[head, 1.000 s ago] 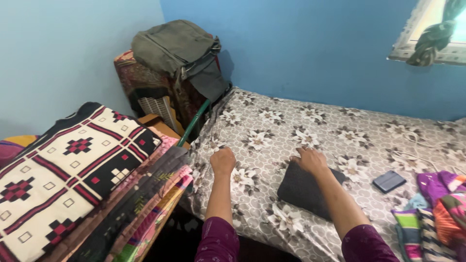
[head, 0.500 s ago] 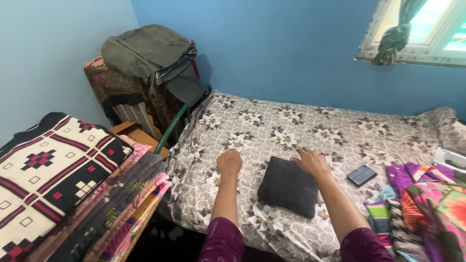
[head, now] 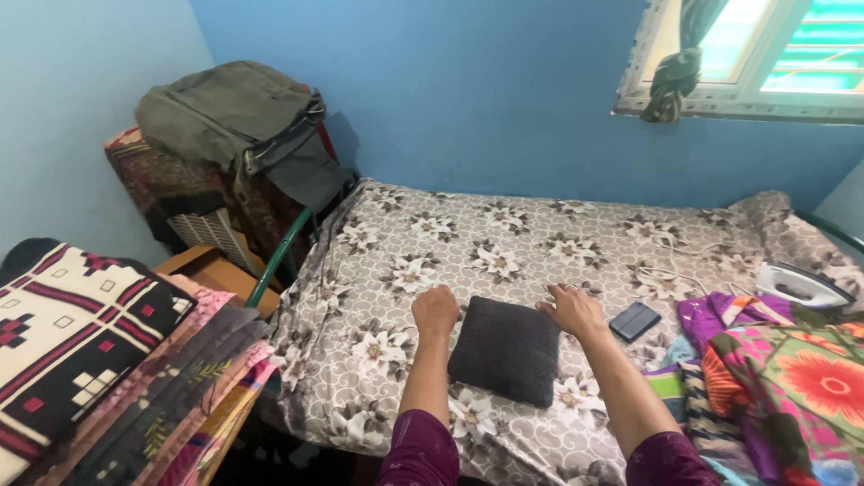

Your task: The person folds a patterned cloth and a green garment by hand, placing them onto a stack of folded laundry.

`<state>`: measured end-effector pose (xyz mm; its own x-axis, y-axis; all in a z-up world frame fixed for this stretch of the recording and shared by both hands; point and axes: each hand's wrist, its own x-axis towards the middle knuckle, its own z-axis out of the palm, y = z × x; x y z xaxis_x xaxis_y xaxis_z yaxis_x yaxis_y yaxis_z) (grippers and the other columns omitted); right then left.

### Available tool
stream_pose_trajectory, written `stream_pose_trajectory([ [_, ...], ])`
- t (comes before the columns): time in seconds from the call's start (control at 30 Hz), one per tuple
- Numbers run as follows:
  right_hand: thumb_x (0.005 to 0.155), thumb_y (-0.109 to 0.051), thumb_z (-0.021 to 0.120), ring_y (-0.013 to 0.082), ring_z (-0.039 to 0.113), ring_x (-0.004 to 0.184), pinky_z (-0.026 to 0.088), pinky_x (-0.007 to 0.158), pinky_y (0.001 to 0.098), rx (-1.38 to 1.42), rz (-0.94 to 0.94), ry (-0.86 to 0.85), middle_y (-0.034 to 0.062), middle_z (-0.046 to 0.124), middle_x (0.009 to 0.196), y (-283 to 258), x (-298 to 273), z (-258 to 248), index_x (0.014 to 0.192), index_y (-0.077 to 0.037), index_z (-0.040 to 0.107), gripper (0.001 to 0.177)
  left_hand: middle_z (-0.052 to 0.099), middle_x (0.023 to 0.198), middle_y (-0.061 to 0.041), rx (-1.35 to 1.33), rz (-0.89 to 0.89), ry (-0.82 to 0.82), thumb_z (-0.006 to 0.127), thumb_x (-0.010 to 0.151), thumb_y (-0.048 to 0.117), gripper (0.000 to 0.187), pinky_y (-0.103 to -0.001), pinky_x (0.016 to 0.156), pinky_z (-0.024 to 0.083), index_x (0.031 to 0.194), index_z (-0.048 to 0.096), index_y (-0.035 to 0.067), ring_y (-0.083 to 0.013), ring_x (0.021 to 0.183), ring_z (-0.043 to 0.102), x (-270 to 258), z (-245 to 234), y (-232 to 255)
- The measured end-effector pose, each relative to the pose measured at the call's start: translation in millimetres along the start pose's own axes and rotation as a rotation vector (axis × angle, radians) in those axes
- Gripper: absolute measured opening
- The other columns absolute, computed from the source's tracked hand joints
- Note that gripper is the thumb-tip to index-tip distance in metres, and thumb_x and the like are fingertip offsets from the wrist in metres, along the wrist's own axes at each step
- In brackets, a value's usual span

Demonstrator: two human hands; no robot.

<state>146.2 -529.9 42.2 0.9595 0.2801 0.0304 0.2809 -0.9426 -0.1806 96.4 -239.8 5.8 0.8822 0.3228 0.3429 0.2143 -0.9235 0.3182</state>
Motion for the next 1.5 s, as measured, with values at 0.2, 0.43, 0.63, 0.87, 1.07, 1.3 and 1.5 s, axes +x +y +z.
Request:
stream_pose_trajectory([
  [0.2, 0.092, -0.059, 0.06, 0.0322, 0.062, 0.124, 0.054, 0.098, 0.0491, -0.033, -0.004, 0.049, 0.0071, 0.065, 0.135, 30.4, -6.7, 9.8, 0.136, -0.02, 0.06, 0.059, 0.076, 0.088, -0.019, -0.002, 0.01, -0.042, 0.053, 0.09, 0.014, 0.026, -0.049, 0.076, 0.059, 0.086, 0.078, 0.007, -0.0367, 0.084, 0.075, -1.3, 11.7, 27.4],
  [0.43, 0.093, -0.059, 0.058, 0.0327, 0.065, 0.121, 0.055, 0.096, 0.0484, -0.053, 0.038, 0.03, 0.0097, 0.068, 0.13, 62.7, -14.3, 11.9, 0.139, -0.02, 0.057, 0.061, 0.076, 0.085, -0.019, -0.025, 0.045, -0.03, 0.054, 0.088, 0.015, 0.026, -0.048, 0.075, 0.059, 0.082, 0.078, 0.008, -0.0361, 0.082, 0.075, -6.6, 25.3, 54.7],
  [0.63, 0.09, -0.064, 0.059, 0.0332, 0.063, 0.122, 0.055, 0.094, 0.0497, -0.042, 0.055, 0.033, 0.0108, 0.066, 0.132, 86.5, -23.6, 9.2, 0.143, -0.019, 0.054, 0.069, 0.076, 0.085, -0.02, -0.025, 0.072, -0.057, 0.055, 0.087, 0.015, 0.025, -0.048, 0.076, 0.059, 0.083, 0.079, 0.008, -0.0364, 0.083, 0.076, -10.1, 39.3, 78.8],
  [0.87, 0.091, -0.063, 0.059, 0.0336, 0.062, 0.123, 0.055, 0.096, 0.0496, -0.071, 0.098, -0.024, 0.0094, 0.065, 0.134, 108.4, -41.3, -3.2, 0.139, -0.019, 0.057, 0.066, 0.075, 0.084, -0.02, -0.042, 0.102, -0.055, 0.055, 0.087, 0.015, 0.026, -0.048, 0.076, 0.06, 0.081, 0.079, 0.007, -0.0367, 0.083, 0.076, -17.9, 47.8, 109.2],
  [1.07, 0.091, -0.063, 0.059, 0.0338, 0.062, 0.124, 0.054, 0.097, 0.0493, -0.017, 0.118, -0.01, 0.0073, 0.063, 0.137, 136.7, -47.4, 4.1, 0.139, -0.019, 0.057, 0.065, 0.075, 0.084, -0.02, -0.069, 0.117, -0.097, 0.055, 0.088, 0.016, 0.026, -0.048, 0.074, 0.06, 0.081, 0.079, 0.008, -0.0365, 0.083, 0.076, -22.8, 54.6, 135.1],
  [1.3, 0.089, -0.063, 0.061, 0.0322, 0.062, 0.124, 0.054, 0.098, 0.0459, -0.047, 0.115, 0.037, 0.0097, 0.062, 0.139, 169.9, -59.7, 18.1, 0.141, -0.017, 0.058, 0.07, 0.076, 0.086, -0.02, -0.087, 0.133, -0.119, 0.058, 0.085, 0.017, 0.023, -0.048, 0.076, 0.06, 0.082, 0.079, 0.008, -0.0373, 0.085, 0.076, -30.6, 69.9, 160.6],
  [1.5, 0.089, -0.064, 0.061, 0.031, 0.06, 0.127, 0.053, 0.1, 0.047, -0.051, 0.176, 0.029, 0.0097, 0.061, 0.139, 194.9, -71.3, 24.4, 0.142, -0.017, 0.056, 0.071, 0.076, 0.086, -0.019, -0.091, 0.186, -0.101, 0.059, 0.084, 0.017, 0.023, -0.048, 0.074, 0.061, 0.08, 0.079, 0.007, -0.0376, 0.084, 0.075, -36.9, 85.7, 180.7],
])
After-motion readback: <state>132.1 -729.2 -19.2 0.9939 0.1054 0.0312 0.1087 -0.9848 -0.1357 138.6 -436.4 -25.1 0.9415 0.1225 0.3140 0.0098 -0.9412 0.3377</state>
